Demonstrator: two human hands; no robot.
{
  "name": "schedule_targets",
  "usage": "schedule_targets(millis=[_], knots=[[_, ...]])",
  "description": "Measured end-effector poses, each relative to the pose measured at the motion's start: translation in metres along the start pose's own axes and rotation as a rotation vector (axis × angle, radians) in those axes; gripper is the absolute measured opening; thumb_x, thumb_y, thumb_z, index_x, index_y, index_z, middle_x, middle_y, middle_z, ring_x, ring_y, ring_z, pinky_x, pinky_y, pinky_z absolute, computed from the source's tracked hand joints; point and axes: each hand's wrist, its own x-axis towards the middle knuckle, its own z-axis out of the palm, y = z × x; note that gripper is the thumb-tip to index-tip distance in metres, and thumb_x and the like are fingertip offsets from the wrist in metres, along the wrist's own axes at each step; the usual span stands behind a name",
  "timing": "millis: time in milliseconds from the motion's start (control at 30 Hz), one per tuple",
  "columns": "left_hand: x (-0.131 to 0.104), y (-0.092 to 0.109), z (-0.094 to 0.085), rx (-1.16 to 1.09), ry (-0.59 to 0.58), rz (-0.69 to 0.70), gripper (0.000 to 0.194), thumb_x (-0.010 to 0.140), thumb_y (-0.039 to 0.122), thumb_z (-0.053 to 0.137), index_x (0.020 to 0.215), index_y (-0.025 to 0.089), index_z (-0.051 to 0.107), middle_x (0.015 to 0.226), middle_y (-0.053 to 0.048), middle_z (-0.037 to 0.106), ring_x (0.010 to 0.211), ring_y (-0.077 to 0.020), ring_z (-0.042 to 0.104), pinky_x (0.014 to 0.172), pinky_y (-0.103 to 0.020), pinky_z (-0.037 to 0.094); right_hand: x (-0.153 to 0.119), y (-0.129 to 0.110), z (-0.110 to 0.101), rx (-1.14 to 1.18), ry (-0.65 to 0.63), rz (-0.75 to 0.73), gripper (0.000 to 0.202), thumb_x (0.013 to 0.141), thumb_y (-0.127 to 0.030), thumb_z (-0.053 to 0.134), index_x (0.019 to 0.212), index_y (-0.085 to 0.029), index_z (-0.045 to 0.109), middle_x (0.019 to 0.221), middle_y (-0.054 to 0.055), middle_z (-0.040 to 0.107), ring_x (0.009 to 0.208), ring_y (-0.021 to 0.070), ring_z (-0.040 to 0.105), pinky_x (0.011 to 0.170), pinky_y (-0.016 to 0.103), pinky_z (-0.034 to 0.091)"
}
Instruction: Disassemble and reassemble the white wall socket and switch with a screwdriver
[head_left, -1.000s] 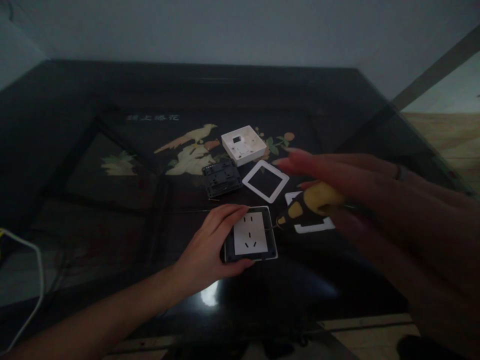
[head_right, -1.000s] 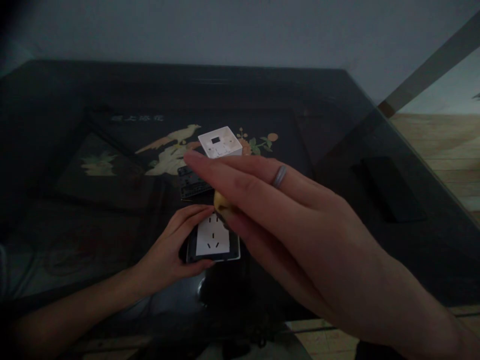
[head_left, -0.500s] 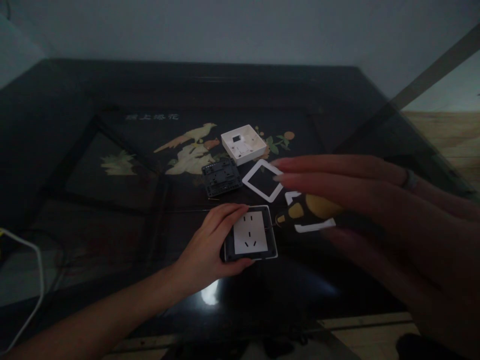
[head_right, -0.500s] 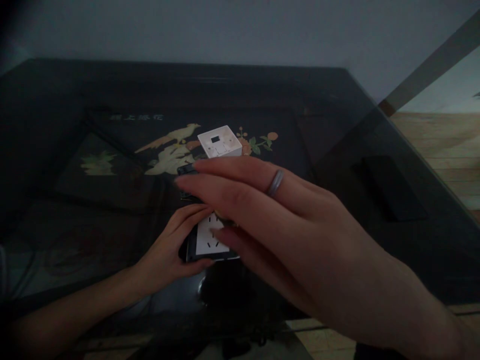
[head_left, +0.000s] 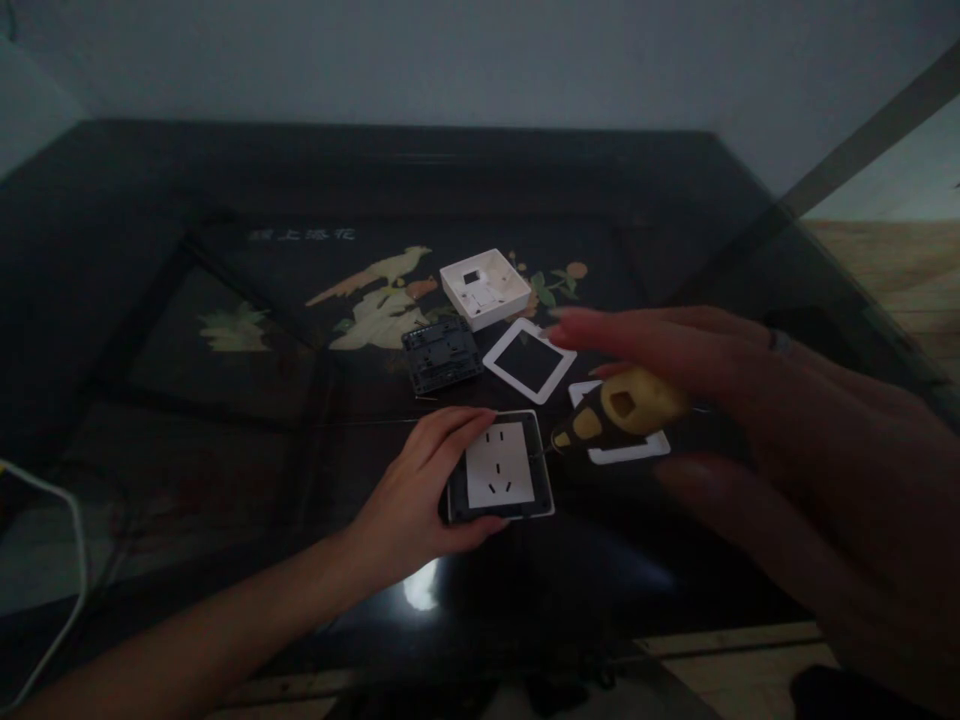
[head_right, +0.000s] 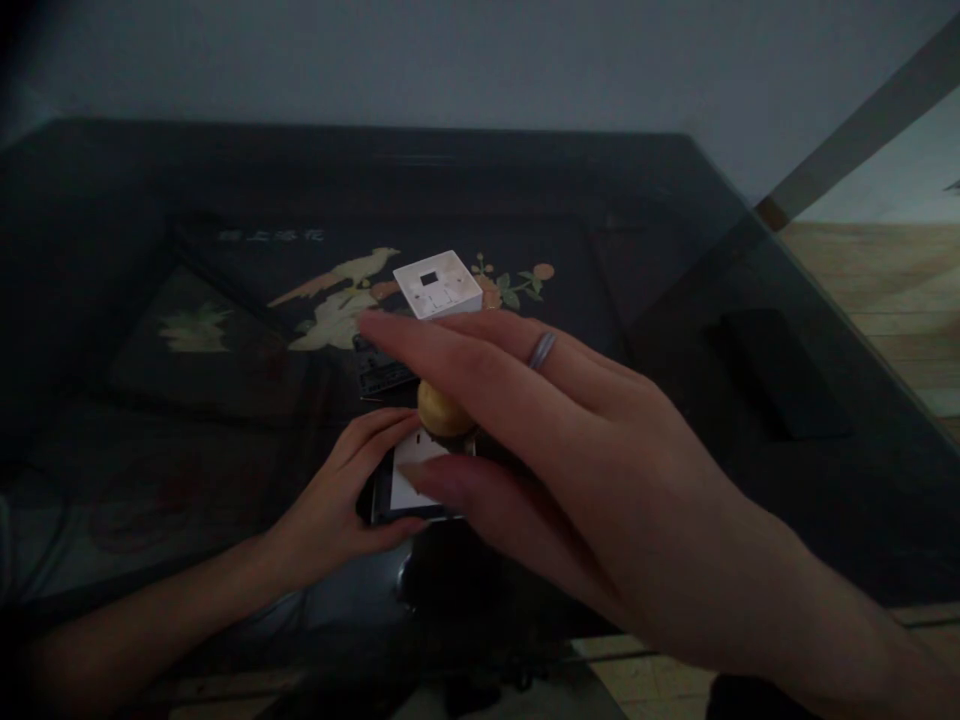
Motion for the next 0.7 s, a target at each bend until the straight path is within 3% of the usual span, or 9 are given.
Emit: schedule_targets(millis=[100, 167, 267, 333, 400, 467, 533, 633, 700], knots=[[0.0, 0.0, 0.0, -0.001, -0.011, -0.004, 0.082, 0.077, 0.036, 0.074, 0.145, 0.026, 0.03, 0.141, -0.013, 0.044, 0.13, -0.0351, 0.044, 0.108, -0.055, 0.043, -0.002, 0.002, -0.003, 0.093, -0.09, 0.033, 0.043, 0.098, -0.03, 0.049, 0.141, -0.029, 0.049, 0.116, 0.0, 0.074, 0.095, 0.0187, 0.074, 0.076, 0.027, 0.064], [0.0, 0.0, 0.0, -0.003, -0.013, -0.01, 0.082, 0.077, 0.036, 0.074, 0.145, 0.028, 0.03, 0.141, -0.013, 0.044, 0.129, -0.0356, 0.045, 0.107, -0.056, 0.043, -0.004, 0.002, 0.001, 0.101, -0.063, 0.066, 0.034, 0.097, -0.032, 0.054, 0.131, -0.032, 0.056, 0.11, -0.002, 0.074, 0.092, 0.0173, 0.073, 0.075, 0.027, 0.063], [0.0, -0.001, 0.001, -0.002, 0.0, -0.004, 0.082, 0.076, 0.035, 0.075, 0.145, 0.028, 0.03, 0.14, -0.013, 0.045, 0.129, -0.0354, 0.045, 0.107, -0.055, 0.044, -0.005, 0.0, 0.012, 0.064, 0.097, 0.075, 0.014, 0.092, -0.036, 0.063, 0.103, -0.028, 0.065, 0.099, 0.0, 0.072, 0.085, 0.0151, 0.071, 0.07, 0.024, 0.061], [0.0, -0.001, 0.001, -0.012, 0.009, 0.006, 0.084, 0.075, 0.036, 0.076, 0.145, 0.027, 0.031, 0.141, -0.013, 0.045, 0.129, -0.0358, 0.045, 0.107, -0.055, 0.043, -0.005, 0.0, 0.014, 0.044, 0.145, 0.004, 0.018, 0.088, -0.041, 0.067, 0.097, -0.026, 0.066, 0.095, 0.001, 0.072, 0.083, 0.0152, 0.071, 0.068, 0.024, 0.061], [0.0, -0.001, 0.001, -0.023, 0.007, 0.0, 0.085, 0.075, 0.037, 0.077, 0.146, 0.028, 0.032, 0.142, -0.013, 0.044, 0.13, -0.036, 0.045, 0.108, -0.056, 0.042, -0.005, 0.0, 0.011, 0.055, 0.081, -0.015, 0.026, 0.089, -0.045, 0.065, 0.107, -0.026, 0.066, 0.105, 0.001, 0.072, 0.092, 0.0158, 0.071, 0.079, 0.024, 0.061], [0.0, 0.0, 0.0, -0.027, -0.005, -0.014, 0.084, 0.076, 0.037, 0.076, 0.146, 0.028, 0.031, 0.142, -0.013, 0.044, 0.131, -0.0355, 0.044, 0.109, -0.057, 0.041, -0.004, -0.001, 0.004, 0.063, -0.021, 0.046, 0.033, 0.097, -0.039, 0.054, 0.127, -0.027, 0.06, 0.128, 0.0, 0.067, 0.11, 0.0171, 0.067, 0.095, 0.024, 0.057], [0.0, 0.0, 0.0, -0.025, -0.011, -0.015, 0.082, 0.078, 0.035, 0.074, 0.147, 0.029, 0.029, 0.142, -0.012, 0.043, 0.131, -0.0346, 0.044, 0.109, -0.056, 0.041, -0.004, 0.0, -0.002, 0.054, -0.093, 0.086, 0.04, 0.1, -0.03, 0.045, 0.14, -0.029, 0.049, 0.139, -0.003, 0.061, 0.119, 0.0189, 0.064, 0.1, 0.026, 0.056], [0.0, 0.0, 0.0, -0.025, -0.007, -0.006, 0.081, 0.078, 0.036, 0.073, 0.146, 0.028, 0.03, 0.142, -0.012, 0.043, 0.13, -0.0338, 0.044, 0.108, -0.055, 0.042, -0.002, 0.003, -0.001, 0.047, -0.124, 0.051, 0.043, 0.101, -0.032, 0.04, 0.145, -0.031, 0.043, 0.127, 0.0, 0.069, 0.106, 0.0201, 0.07, 0.091, 0.03, 0.061], [0.0, 0.0, 0.001, -0.022, -0.009, -0.015, 0.08, 0.078, 0.036, 0.074, 0.146, 0.027, 0.032, 0.141, -0.012, 0.044, 0.13, -0.0336, 0.044, 0.109, -0.054, 0.042, -0.001, 0.004, 0.007, 0.004, -0.056, 0.012, 0.035, 0.101, -0.036, 0.044, 0.132, -0.029, 0.055, 0.11, 0.002, 0.073, 0.092, 0.0187, 0.073, 0.08, 0.028, 0.063]])
